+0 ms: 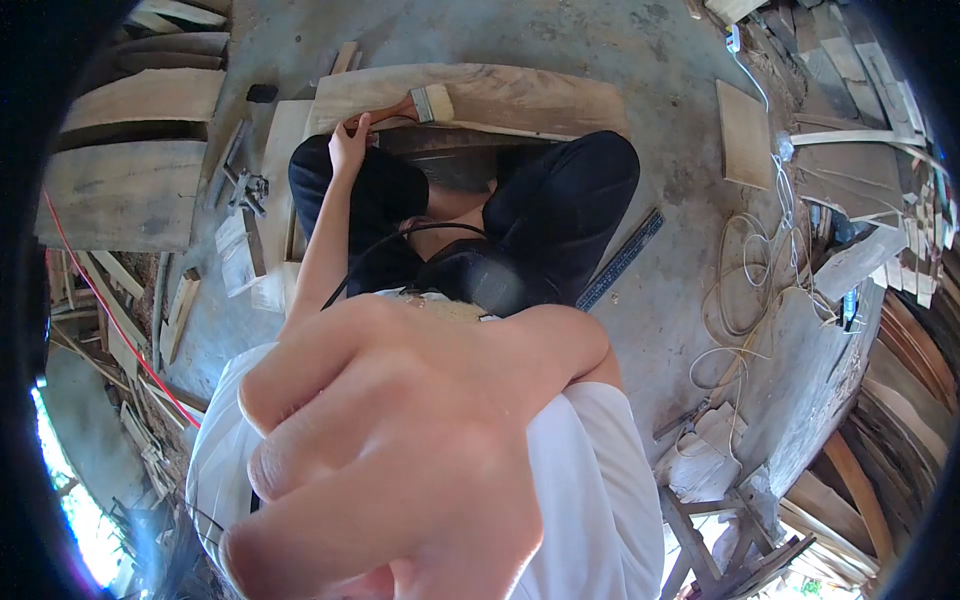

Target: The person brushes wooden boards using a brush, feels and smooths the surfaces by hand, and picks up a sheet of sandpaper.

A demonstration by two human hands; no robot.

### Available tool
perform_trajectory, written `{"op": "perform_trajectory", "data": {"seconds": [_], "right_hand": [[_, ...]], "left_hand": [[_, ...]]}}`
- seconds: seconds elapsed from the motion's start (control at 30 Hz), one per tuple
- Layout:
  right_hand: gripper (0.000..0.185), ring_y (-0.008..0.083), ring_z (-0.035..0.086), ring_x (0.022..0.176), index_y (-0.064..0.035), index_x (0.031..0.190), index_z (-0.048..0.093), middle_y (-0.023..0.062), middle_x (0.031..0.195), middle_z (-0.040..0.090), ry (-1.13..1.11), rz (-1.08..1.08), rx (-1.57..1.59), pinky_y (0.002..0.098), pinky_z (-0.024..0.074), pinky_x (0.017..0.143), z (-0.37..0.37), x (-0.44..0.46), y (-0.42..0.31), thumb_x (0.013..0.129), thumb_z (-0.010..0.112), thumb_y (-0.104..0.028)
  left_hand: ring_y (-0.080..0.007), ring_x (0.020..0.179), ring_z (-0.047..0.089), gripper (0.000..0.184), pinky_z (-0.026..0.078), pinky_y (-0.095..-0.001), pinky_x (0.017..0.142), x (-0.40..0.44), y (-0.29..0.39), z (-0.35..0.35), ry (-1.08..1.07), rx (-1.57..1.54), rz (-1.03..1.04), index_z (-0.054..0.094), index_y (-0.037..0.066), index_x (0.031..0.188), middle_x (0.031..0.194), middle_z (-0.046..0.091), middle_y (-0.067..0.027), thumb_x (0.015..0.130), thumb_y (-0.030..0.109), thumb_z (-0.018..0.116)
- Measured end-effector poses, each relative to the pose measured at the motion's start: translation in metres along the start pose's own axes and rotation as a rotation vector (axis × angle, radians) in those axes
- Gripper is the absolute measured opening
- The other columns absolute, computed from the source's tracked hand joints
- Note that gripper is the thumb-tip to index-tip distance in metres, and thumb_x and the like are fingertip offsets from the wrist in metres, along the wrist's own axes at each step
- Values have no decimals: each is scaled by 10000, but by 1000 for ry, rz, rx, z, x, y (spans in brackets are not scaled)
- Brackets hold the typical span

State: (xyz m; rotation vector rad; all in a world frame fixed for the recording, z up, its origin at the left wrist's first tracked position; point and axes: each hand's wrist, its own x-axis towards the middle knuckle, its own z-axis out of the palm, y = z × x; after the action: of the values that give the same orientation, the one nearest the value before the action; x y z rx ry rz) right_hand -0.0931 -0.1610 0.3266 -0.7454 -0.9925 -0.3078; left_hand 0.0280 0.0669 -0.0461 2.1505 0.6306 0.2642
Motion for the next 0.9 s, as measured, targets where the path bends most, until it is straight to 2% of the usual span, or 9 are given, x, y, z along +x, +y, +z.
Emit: {"op": "perform_trajectory", "data": {"seconds": [0.13,0.27,0.33,0.43,0.53,0.63,0.73,0.83,0.9], "right_hand": [[248,117,287,332,-81,536,270,15,481,327,8,-2,12,236,190,343,2,1,0,477,368,139],[256,117,280,330,-76,525,267,16,479,317,23,9,39,235,180,340,3,1,-4,458,362,152],[267,118,275,329,-79,526,262,15,482,307,51,134,-6,234,173,344,5,1,-12,442,354,157],[280,119,276,330,-83,529,251,14,486,303,112,105,-22,234,170,348,8,4,-8,439,352,162],[285,118,278,330,-85,532,241,13,489,307,181,29,-24,235,171,347,13,7,-1,447,347,165],[287,119,281,330,-83,534,234,13,490,312,150,74,-12,236,170,347,10,1,-8,452,346,168],[278,112,311,348,-97,668,286,3,519,347,98,42,-7,235,203,362,8,3,-5,530,373,128],[284,105,341,365,-110,801,339,-8,547,381,32,5,3,233,236,378,3,3,-5,608,401,89],[296,100,361,376,-119,890,373,-15,566,405,-4,-25,13,232,258,388,-2,3,-5,660,419,62]], "left_hand": [[-308,791,642,589,487,-374,726,5,-11,5,-75,-61,-82,582,-30,913,822,645,-196,767,540,584],[-358,874,607,633,467,-404,764,14,-32,15,-14,58,-22,582,-34,928,873,631,-221,758,576,564],[-367,897,596,651,460,-410,775,11,-23,11,-16,71,-18,582,-36,932,895,625,-229,753,589,558],[-368,895,596,650,460,-412,772,5,-10,5,-13,84,-14,583,-36,928,894,625,-227,751,589,560],[-291,813,642,599,486,-355,732,10,-20,10,29,127,31,596,-39,926,812,652,-179,760,536,599],[-302,831,635,603,482,-360,737,15,-31,15,-1,36,-10,600,-34,924,828,648,-188,756,545,597],[-300,823,637,600,482,-356,733,14,-29,15,37,128,30,600,-33,922,820,649,-182,756,543,599],[-352,873,609,643,468,-400,761,13,-27,12,5,79,30,578,-43,919,867,635,-216,753,577,568],[-335,839,622,617,475,-389,750,6,-14,6,-2,87,14,577,-37,900,814,643,-198,758,563,574]]}}
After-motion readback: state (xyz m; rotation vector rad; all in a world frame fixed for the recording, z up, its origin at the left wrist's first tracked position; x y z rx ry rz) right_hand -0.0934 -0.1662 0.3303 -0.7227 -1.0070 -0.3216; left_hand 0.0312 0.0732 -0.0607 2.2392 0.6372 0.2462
